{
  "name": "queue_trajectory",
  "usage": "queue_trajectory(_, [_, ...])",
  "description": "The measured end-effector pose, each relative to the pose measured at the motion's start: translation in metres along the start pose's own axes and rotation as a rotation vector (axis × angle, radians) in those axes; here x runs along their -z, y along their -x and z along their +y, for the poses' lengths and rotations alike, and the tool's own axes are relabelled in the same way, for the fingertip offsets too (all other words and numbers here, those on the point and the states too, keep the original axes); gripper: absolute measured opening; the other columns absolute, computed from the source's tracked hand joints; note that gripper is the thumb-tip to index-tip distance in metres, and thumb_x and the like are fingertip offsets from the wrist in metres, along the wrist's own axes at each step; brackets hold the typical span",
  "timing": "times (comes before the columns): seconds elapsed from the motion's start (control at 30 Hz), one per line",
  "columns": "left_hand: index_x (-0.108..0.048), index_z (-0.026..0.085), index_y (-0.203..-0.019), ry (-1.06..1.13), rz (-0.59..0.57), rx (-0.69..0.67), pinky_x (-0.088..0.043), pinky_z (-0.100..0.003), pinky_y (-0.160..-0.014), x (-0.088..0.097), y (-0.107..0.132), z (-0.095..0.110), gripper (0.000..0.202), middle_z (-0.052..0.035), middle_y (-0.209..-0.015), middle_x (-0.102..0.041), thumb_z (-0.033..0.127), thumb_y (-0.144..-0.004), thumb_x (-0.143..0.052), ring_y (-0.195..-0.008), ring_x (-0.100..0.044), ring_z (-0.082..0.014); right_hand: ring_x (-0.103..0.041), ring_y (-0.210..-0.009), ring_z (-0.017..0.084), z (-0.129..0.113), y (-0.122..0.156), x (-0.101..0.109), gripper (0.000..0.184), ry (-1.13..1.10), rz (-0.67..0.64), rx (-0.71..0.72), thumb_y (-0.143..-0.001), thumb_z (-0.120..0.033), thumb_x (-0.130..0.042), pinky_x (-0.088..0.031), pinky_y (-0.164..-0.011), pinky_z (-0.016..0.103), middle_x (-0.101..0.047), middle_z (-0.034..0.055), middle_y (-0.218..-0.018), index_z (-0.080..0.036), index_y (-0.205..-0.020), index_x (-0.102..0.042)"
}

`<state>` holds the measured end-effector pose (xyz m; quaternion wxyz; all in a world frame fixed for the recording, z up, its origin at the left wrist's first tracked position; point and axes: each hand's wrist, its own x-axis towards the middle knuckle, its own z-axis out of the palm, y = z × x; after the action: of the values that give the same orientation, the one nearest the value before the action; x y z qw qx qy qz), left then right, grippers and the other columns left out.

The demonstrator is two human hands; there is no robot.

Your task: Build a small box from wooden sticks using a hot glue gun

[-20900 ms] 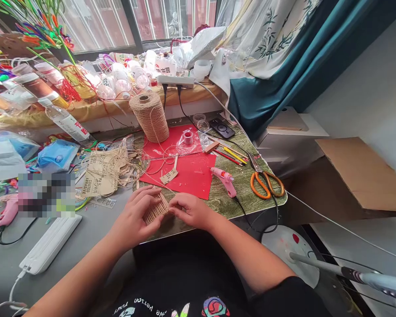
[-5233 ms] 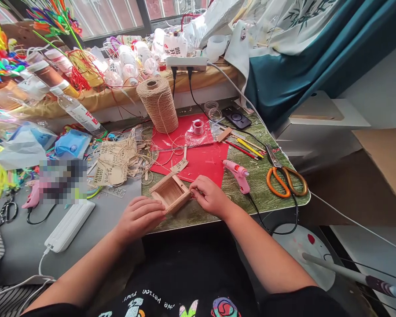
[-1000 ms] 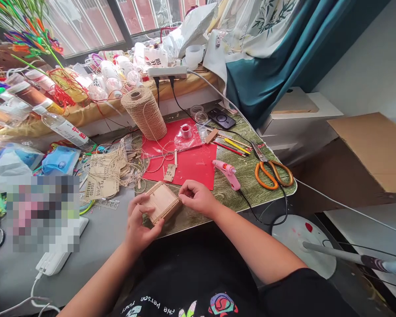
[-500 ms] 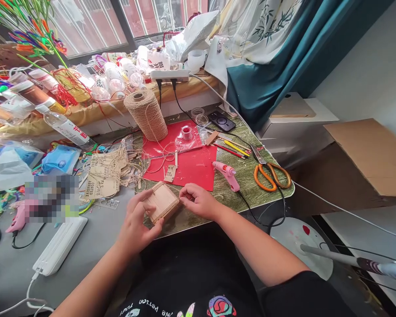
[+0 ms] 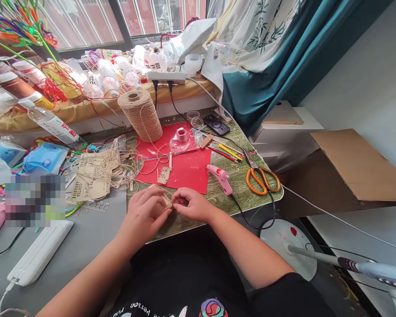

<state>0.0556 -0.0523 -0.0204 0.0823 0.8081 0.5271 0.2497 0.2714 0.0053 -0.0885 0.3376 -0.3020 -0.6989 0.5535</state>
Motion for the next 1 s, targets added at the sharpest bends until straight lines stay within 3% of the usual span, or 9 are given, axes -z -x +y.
queue_trajectory(0.17, [-0.067,0.026,-0.096,0.014,0.005,-0.005,-0.043,-0.054,-0.115,-0.0001,0.0009,-0.0001,0.005,-0.0051,-0.132,-0.071,0.028,-0.094,-0.071,-0.134,-0.059,-0.0316,-0.047,-0.075,0.014,0.0010,-0.0024,0.0019,0.019,-0.011,-0.010,-0.028,-0.092,-0.035,-0.075,-0.041,-0.071,0.027,-0.055,-0.0014,-0.084,-0.020,-0.101,-0.071])
queue_trajectory(0.5, [-0.064,0.026,-0.108,0.003,0.010,-0.008,-0.044,-0.053,-0.114,-0.0009,0.0002,0.0011,0.015,-0.0068,-0.131,-0.072,0.030,-0.095,-0.070,-0.133,-0.060,-0.0315,-0.045,-0.074,0.013,-0.0006,-0.0038,0.0034,0.024,-0.078,-0.023,-0.038,-0.091,-0.040,-0.076,-0.039,-0.069,0.027,-0.054,-0.0016,-0.084,-0.018,-0.100,-0.071])
queue_trajectory(1.0, [-0.067,0.026,-0.101,-0.016,0.001,0.000,-0.044,-0.054,-0.112,-0.0015,0.0003,0.0030,0.009,-0.0059,-0.127,-0.074,0.029,-0.093,-0.071,-0.132,-0.060,-0.0325,-0.043,-0.073,0.012,-0.0007,-0.0100,0.0042,0.038,-0.290,-0.099,-0.135,-0.087,-0.051,-0.082,-0.037,-0.068,0.026,-0.053,-0.0031,-0.080,-0.017,-0.096,-0.068])
